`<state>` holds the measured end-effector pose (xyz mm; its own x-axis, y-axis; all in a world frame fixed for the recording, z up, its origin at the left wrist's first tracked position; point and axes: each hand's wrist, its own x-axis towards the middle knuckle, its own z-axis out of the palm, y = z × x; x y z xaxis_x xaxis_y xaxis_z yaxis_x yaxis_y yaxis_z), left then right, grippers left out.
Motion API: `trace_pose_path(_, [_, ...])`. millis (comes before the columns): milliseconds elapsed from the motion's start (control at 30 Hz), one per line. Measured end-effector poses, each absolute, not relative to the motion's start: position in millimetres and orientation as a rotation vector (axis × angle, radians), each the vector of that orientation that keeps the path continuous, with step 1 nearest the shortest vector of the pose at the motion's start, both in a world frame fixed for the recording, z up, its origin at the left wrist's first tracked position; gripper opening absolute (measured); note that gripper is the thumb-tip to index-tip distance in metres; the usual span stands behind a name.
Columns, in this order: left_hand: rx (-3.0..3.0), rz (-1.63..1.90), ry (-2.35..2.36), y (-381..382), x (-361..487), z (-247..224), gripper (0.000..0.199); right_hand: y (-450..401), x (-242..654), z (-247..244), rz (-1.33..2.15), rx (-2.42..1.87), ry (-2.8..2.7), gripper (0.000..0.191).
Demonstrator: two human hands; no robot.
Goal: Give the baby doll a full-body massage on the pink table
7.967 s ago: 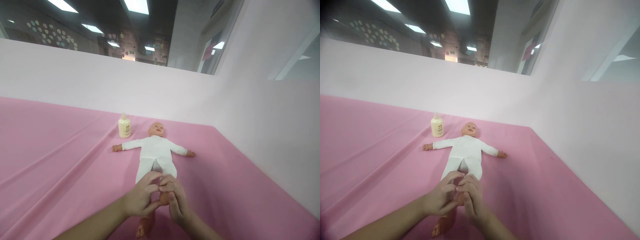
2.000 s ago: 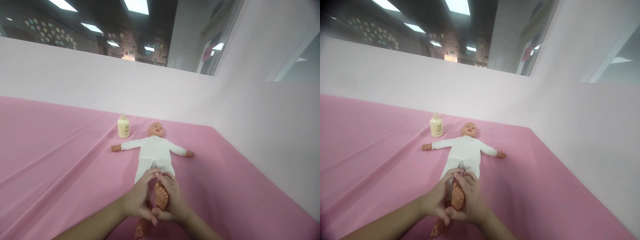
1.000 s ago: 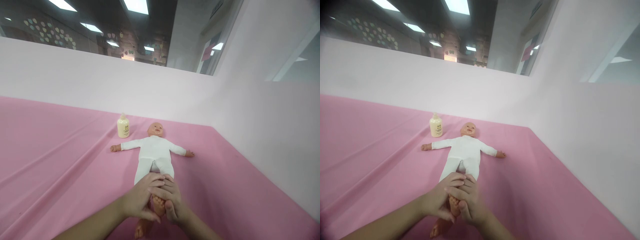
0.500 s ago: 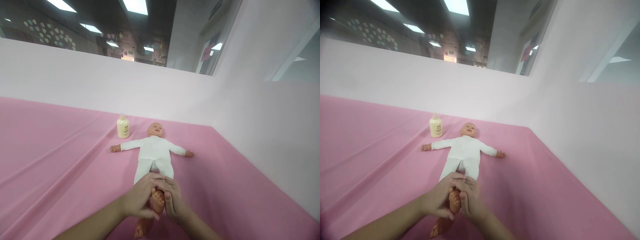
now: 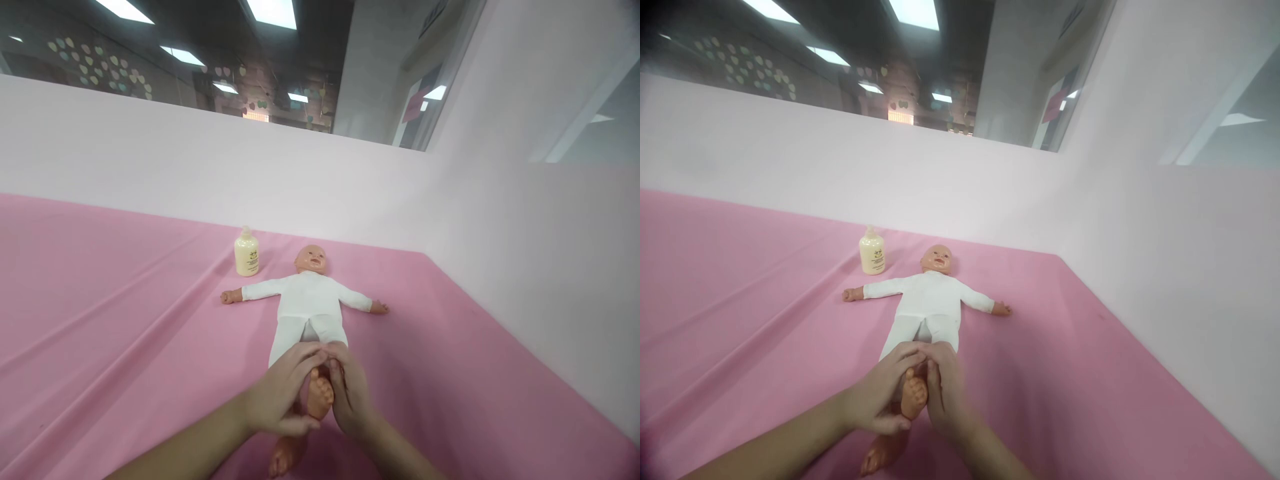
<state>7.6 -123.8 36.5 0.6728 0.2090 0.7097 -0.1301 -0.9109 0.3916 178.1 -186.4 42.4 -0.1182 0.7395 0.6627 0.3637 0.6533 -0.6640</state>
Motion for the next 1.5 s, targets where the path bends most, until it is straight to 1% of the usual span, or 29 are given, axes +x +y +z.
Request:
trace_pose_path(133, [2.472, 1.104, 0.083, -125.1, 7.9, 38.1, 0.078, -187.1, 178.0, 41.6, 0.352, -0.892, -1.664, 0.026])
trace_pose_path(200, [2.455, 1.090, 0.098, -126.1, 7.3, 38.5, 0.071, -187.8, 178.5, 40.5, 0.345, -0.898, -1.657, 0.027])
trace_pose_path(333, [2.396, 1.205, 0.076, -127.3, 6.3, 36.8, 0.059, -188.2, 179.7, 37.8, 0.297, -0.904, -1.646, 0.032])
trace_pose_path(433, [2.393, 1.232, 0.087, -127.7, 5.5, 35.9, 0.055, -187.3, 180.1, 37.1, 0.250, -0.959, -1.618, 0.034])
trace_pose_path(600, [2.366, 1.212, 0.141, -129.4, 2.3, 37.1, 0.053, -184.9, 179.4, 37.7, 0.170, -0.988, -1.631, 0.034])
trace_pose_path(767, [2.327, 1.160, 0.253, -130.4, 0.8, 39.8, 0.047, -183.4, 178.4, 39.2, 0.112, -0.935, -1.653, 0.038])
trace_pose_path(867, [2.303, 1.152, 0.272, -130.2, 1.5, 38.9, 0.048, -183.6, 178.5, 40.6, 0.092, -0.937, -1.661, 0.041])
trace_pose_path(933, [2.277, 1.165, 0.283, -129.8, 1.8, 36.9, 0.048, -184.2, 178.5, 41.4, 0.103, -0.943, -1.700, 0.045])
trace_pose_path(1100, [2.204, 1.203, 0.309, -127.5, 2.7, 33.1, 0.047, -186.4, 177.5, 42.5, 0.146, -0.958, -1.843, 0.065])
trace_pose_path(1233, [2.166, 1.280, 0.293, -126.6, 4.6, 34.2, 0.042, -185.8, 174.5, 41.7, 0.152, -1.021, -1.925, 0.075])
trace_pose_path(1367, [2.175, 1.331, 0.283, -126.4, 5.4, 33.2, 0.042, -181.4, 169.6, 36.4, -0.004, -1.097, -1.911, 0.080])
trace_pose_path(1500, [2.211, 1.319, 0.260, -126.6, 4.8, 31.3, 0.047, -178.3, 167.6, 31.4, -0.066, -1.138, -1.921, 0.077])
